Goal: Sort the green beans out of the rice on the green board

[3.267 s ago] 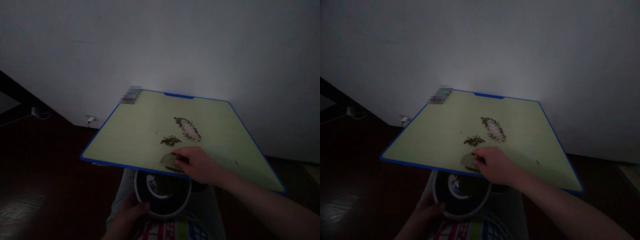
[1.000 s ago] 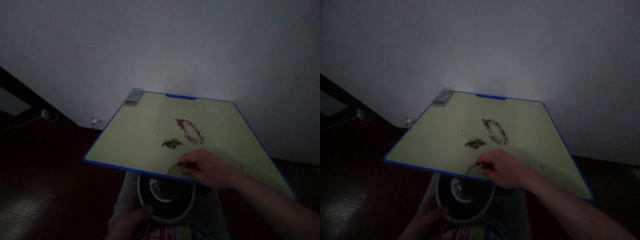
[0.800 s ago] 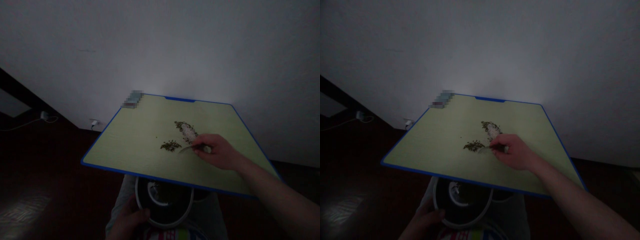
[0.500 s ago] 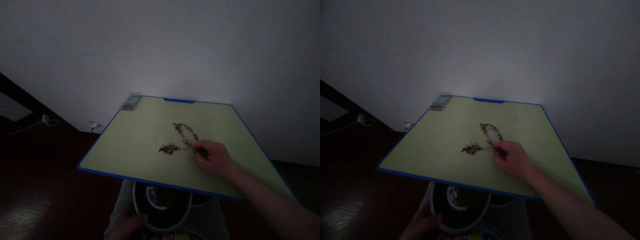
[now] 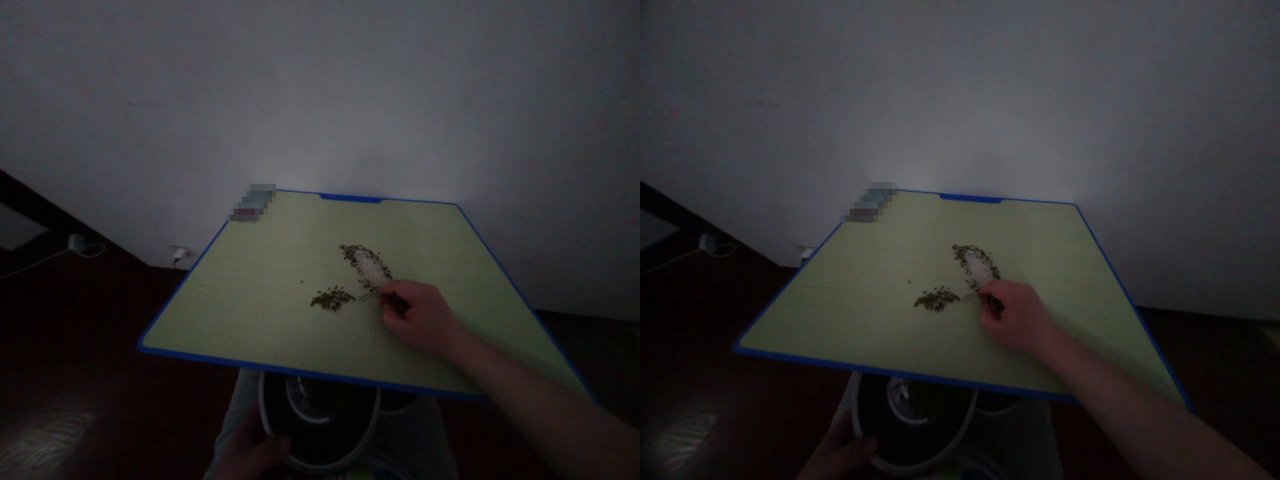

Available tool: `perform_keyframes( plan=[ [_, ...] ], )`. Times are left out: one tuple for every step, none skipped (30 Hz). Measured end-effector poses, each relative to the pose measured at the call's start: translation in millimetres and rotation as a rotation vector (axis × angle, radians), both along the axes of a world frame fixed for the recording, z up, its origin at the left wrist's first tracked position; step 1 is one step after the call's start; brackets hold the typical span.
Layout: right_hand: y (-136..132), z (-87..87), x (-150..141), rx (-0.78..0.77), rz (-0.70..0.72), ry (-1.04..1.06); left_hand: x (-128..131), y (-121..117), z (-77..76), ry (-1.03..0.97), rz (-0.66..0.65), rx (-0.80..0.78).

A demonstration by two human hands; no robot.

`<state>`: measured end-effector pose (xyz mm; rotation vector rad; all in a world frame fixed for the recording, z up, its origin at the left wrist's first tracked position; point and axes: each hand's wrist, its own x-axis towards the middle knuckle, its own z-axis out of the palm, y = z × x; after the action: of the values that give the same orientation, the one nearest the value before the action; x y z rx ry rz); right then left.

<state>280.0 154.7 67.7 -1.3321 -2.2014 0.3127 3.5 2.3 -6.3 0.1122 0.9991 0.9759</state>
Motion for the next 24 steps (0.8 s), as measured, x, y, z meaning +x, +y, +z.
perform_keyframes(
  plan=[
    [0.7,-0.1,0.0,0.003,-0.009,-0.002,0.1,0.2,0.6,0.01,-0.002,0.004],
    [1.3,-0.3,-0.1,0.004,-0.013,-0.005,0.2,0.5,1.4,0.009,0.0,0.008],
    [2.0,-0.6,-0.3,0.005,-0.014,-0.005,0.1,0.7,2.1,0.007,0.002,0.011],
    [2.5,-0.9,-0.6,0.005,-0.012,-0.001,0.0,0.8,2.9,0.01,0.001,0.008],
    [3.0,-1.2,-1.0,0.005,-0.011,0.005,-0.3,0.8,3.4,0.021,-0.006,0.0],
    [3.4,-1.4,-1.4,0.006,-0.012,0.011,-0.5,0.8,3.7,0.035,-0.017,-0.009],
    [3.8,-1.4,-1.7,0.007,-0.015,0.013,-0.7,0.6,3.6,0.048,-0.027,-0.01],
    [4.1,-1.5,-2.0,0.01,-0.019,0.01,-0.8,0.4,3.2,0.055,-0.032,-0.003],
    [4.4,-1.5,-2.0,0.014,-0.026,0.005,-0.7,0.2,2.6,0.053,-0.03,0.008],
    [4.6,-1.5,-1.9,0.021,-0.033,0.001,-0.5,-0.1,1.9,0.041,-0.021,0.02],
    [4.6,-1.6,-1.7,0.027,-0.037,0.001,-0.2,-0.3,1.3,0.023,-0.009,0.032],
    [4.6,-1.7,-1.3,0.034,-0.039,0.004,0.2,-0.4,0.9,0.005,-0.002,0.038],
    [4.4,-1.8,-1.0,0.038,-0.037,0.007,0.7,-0.5,1.0,-0.008,0.0,0.038],
    [4.1,-1.9,-0.7,0.041,-0.031,0.007,1.2,-0.5,1.4,-0.014,-0.003,0.032],
    [3.8,-2.1,-0.5,0.043,-0.026,0.003,1.6,-0.4,2.2,-0.014,-0.008,0.027],
    [3.6,-2.2,-0.4,0.044,-0.019,-0.002,2.0,-0.4,3.0,-0.011,-0.012,0.025],
    [3.3,-2.4,-0.5,0.047,-0.014,-0.005,2.3,-0.3,3.9,-0.008,-0.012,0.028],
    [3.2,-2.7,-0.8,0.048,-0.007,-0.004,2.5,-0.3,4.6,-0.007,-0.009,0.036],
    [3.3,-3.0,-1.3,0.047,0.0,0.0,2.5,-0.4,4.9,-0.011,-0.003,0.049],
    [3.4,-3.3,-1.8,0.046,0.006,0.005,2.4,-0.6,4.8,-0.014,-0.002,0.059],
    [3.6,-3.6,-2.5,0.047,0.009,0.007,2.2,-0.8,4.2,-0.013,-0.001,0.059],
    [3.9,-3.9,-3.2,0.049,0.009,0.005,1.9,-1.0,3.4,-0.005,0.001,0.046],
    [4.2,-4.0,-4.0,0.05,0.008,0.001,1.6,-1.2,2.2,0.011,0.005,0.028],
    [4.6,-3.9,-4.8,0.049,0.008,-0.003,1.4,-1.3,1.0,0.031,0.009,0.007]
  ],
)
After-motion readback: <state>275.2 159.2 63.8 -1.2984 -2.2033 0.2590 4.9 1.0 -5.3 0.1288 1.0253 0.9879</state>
